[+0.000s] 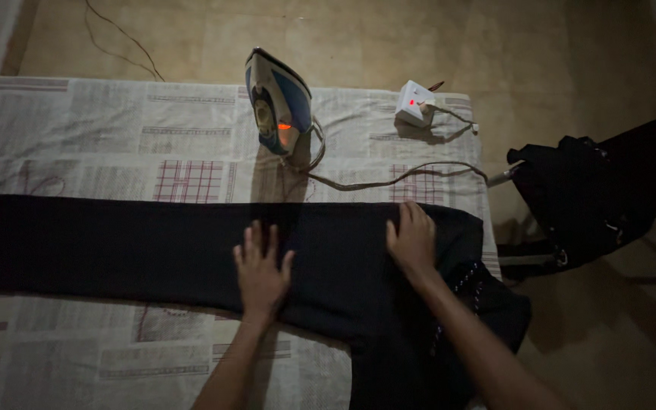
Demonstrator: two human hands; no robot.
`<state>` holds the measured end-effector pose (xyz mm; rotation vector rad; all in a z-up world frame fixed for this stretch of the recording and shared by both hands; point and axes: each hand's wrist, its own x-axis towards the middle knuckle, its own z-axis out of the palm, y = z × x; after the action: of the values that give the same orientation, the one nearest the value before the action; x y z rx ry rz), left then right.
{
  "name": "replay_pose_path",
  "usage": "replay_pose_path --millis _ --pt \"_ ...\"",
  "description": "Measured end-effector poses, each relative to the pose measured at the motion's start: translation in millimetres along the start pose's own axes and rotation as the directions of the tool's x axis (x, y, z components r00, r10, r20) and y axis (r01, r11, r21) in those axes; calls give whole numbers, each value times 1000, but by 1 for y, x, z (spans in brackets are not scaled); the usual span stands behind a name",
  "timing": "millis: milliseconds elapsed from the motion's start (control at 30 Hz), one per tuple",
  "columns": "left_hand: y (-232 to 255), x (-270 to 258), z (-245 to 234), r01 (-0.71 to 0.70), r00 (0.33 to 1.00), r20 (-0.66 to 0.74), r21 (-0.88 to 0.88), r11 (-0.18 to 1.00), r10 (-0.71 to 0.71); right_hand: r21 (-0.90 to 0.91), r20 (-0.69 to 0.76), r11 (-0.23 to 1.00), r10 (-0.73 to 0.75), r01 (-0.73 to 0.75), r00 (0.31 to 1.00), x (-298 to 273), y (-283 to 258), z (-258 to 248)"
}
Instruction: The person irons a pair of black trousers laid out on a patterned cloth on the floor. They use a blue and white electric iron to smooth the fabric, moving it back and forth along the legs. The person adjusts the trousers with their left hand while ironing with their right, and briefly folds the garment before continuing to iron the folded section.
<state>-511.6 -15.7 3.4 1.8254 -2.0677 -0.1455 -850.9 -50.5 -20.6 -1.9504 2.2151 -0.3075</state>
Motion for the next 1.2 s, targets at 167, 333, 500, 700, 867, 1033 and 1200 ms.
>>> replay_pose_path --millis 167,333,500,700,867,1033,1200 --pt "-32 -10 -28 251 967 15 93 963 -254 494 -63 868 -31 59 998 80 -45 20" --pt "-48 -11 -55 387 921 22 81 919 -390 619 33 776 133 -125 991 120 -110 31" --pt "-53 -6 -63 398 916 44 42 917 -399 757 -45 652 90 -25 995 109 -193 26" --pt "-77 5 -48 414 910 5 57 909 -415 811 -155 551 -123 198 980 123 -248 10" --pt "-103 12 -42 411 912 -16 56 910 -411 667 -161 740 24 91 987 150 -261 26" --pt "-131 19 -47 377 926 -31 18 926 -377 792 -220 559 -115 246 969 156 -258 -6" --pt "-159 18 -58 371 929 -18 22 928 -370 819 46 565 -233 97 971 125 -261 -97"
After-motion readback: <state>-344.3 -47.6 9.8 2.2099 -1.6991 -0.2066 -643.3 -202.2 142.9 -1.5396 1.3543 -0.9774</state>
